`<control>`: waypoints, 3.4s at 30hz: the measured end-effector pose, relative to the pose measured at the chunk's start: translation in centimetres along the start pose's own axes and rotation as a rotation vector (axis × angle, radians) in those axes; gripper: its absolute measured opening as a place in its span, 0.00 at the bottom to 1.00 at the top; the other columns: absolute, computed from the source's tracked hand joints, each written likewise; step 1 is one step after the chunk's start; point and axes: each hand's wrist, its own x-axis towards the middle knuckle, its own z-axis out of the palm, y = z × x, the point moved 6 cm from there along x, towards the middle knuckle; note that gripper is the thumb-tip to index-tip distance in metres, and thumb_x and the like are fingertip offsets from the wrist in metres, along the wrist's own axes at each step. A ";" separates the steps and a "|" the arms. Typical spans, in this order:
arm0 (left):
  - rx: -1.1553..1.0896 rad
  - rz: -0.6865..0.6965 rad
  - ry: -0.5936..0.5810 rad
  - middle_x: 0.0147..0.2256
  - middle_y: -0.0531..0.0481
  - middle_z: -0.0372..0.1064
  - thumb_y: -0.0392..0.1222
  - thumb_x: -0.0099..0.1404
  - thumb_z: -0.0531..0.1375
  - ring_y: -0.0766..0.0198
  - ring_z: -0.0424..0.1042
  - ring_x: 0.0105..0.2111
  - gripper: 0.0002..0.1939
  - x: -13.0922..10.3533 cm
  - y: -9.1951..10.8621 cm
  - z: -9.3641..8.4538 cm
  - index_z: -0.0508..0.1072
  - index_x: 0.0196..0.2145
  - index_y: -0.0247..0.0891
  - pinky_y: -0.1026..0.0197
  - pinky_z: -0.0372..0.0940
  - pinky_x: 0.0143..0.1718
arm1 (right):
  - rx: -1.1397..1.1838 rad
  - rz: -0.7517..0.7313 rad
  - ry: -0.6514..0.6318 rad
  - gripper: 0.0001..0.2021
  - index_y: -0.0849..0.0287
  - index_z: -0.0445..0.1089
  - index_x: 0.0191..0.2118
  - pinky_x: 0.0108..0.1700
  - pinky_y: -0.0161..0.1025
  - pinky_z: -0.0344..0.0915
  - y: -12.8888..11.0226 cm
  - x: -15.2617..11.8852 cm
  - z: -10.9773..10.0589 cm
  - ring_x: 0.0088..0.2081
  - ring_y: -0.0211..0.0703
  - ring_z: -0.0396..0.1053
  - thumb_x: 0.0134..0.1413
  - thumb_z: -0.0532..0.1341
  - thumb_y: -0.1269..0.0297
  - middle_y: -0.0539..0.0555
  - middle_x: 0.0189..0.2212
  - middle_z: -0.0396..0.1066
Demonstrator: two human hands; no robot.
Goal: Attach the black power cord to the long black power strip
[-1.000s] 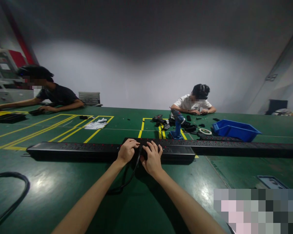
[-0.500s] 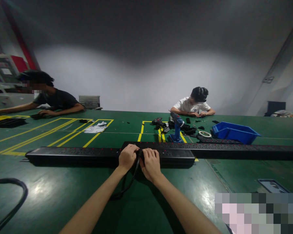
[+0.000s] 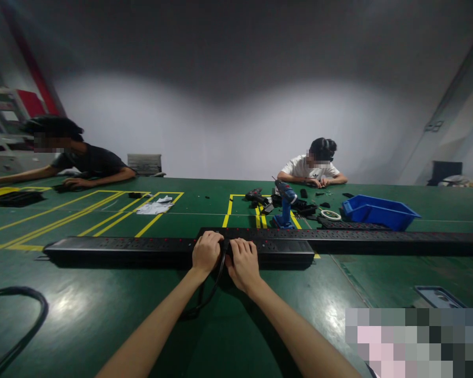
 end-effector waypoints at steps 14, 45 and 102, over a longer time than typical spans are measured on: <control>-0.045 -0.017 -0.105 0.41 0.48 0.74 0.30 0.60 0.49 0.56 0.68 0.46 0.15 0.4 -0.1 0.2 0.73 0.37 0.41 0.54 0.60 0.50 | 0.038 0.004 0.018 0.21 0.58 0.60 0.58 0.60 0.51 0.46 0.0 -0.1 0.0 0.57 0.53 0.57 0.60 0.55 0.63 0.61 0.54 0.65; -0.128 0.021 -0.123 0.41 0.47 0.75 0.33 0.60 0.50 0.55 0.69 0.45 0.15 0.7 -0.7 -0.1 0.75 0.38 0.40 0.53 0.62 0.49 | 0.097 -0.158 0.004 0.24 0.58 0.56 0.63 0.65 0.52 0.41 -1.8 0.1 -1.0 0.63 0.50 0.50 0.62 0.54 0.64 0.58 0.61 0.59; -0.108 0.016 -0.110 0.43 0.48 0.75 0.31 0.62 0.51 0.55 0.65 0.51 0.16 0.9 -0.6 -0.3 0.76 0.40 0.40 0.51 0.63 0.52 | 0.251 -0.053 -0.187 0.18 0.52 0.69 0.52 0.49 0.42 0.58 1.3 4.0 -0.1 0.47 0.45 0.66 0.54 0.64 0.68 0.53 0.45 0.72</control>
